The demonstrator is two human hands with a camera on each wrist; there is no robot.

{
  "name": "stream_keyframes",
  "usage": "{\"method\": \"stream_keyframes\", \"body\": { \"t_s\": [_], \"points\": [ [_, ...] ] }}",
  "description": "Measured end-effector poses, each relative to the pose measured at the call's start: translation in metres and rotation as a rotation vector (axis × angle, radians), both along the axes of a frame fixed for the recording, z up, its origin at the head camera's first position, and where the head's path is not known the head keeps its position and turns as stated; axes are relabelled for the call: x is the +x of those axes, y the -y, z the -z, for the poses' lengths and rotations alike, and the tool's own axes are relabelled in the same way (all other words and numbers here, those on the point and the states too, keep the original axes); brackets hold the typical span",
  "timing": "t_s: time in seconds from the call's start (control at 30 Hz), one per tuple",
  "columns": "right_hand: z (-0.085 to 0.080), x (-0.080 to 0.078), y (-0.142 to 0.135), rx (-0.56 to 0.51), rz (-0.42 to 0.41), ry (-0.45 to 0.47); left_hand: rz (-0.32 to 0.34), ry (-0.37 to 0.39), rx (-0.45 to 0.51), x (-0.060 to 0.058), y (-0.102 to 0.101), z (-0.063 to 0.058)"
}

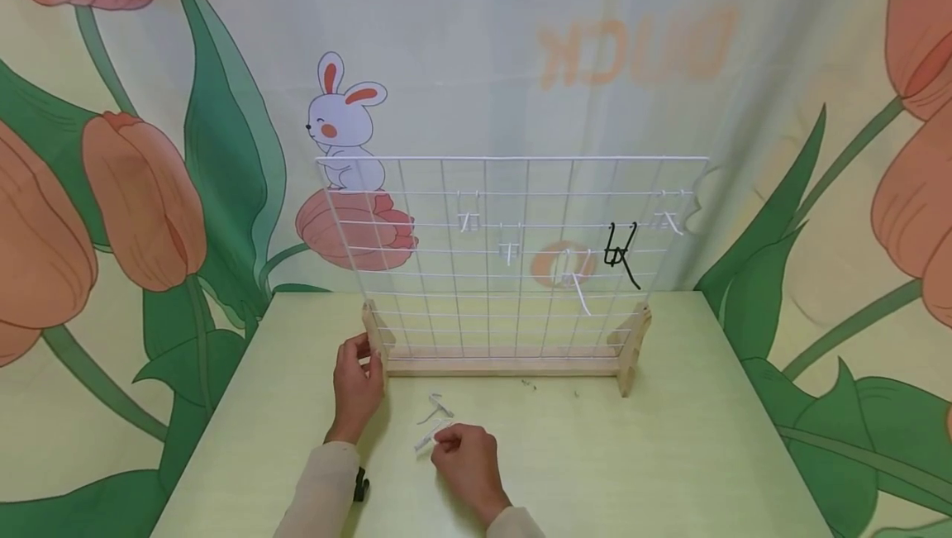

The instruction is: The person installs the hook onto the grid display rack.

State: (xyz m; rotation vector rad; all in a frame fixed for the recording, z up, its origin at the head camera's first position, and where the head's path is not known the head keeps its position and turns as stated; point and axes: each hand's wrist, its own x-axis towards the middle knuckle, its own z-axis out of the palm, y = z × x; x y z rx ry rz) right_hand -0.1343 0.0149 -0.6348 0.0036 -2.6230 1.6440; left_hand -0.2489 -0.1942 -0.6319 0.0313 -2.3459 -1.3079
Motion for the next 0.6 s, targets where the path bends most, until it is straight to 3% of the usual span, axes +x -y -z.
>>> {"method": "stream_keyframes", "body": {
  "t_s": [0.6],
  "points": [
    [-0.066,-0.018,-0.008,-0.061,0.071,-0.135,-0.001,0.015,-0.002,0.000,0.000,-0.001]
  ]
}}
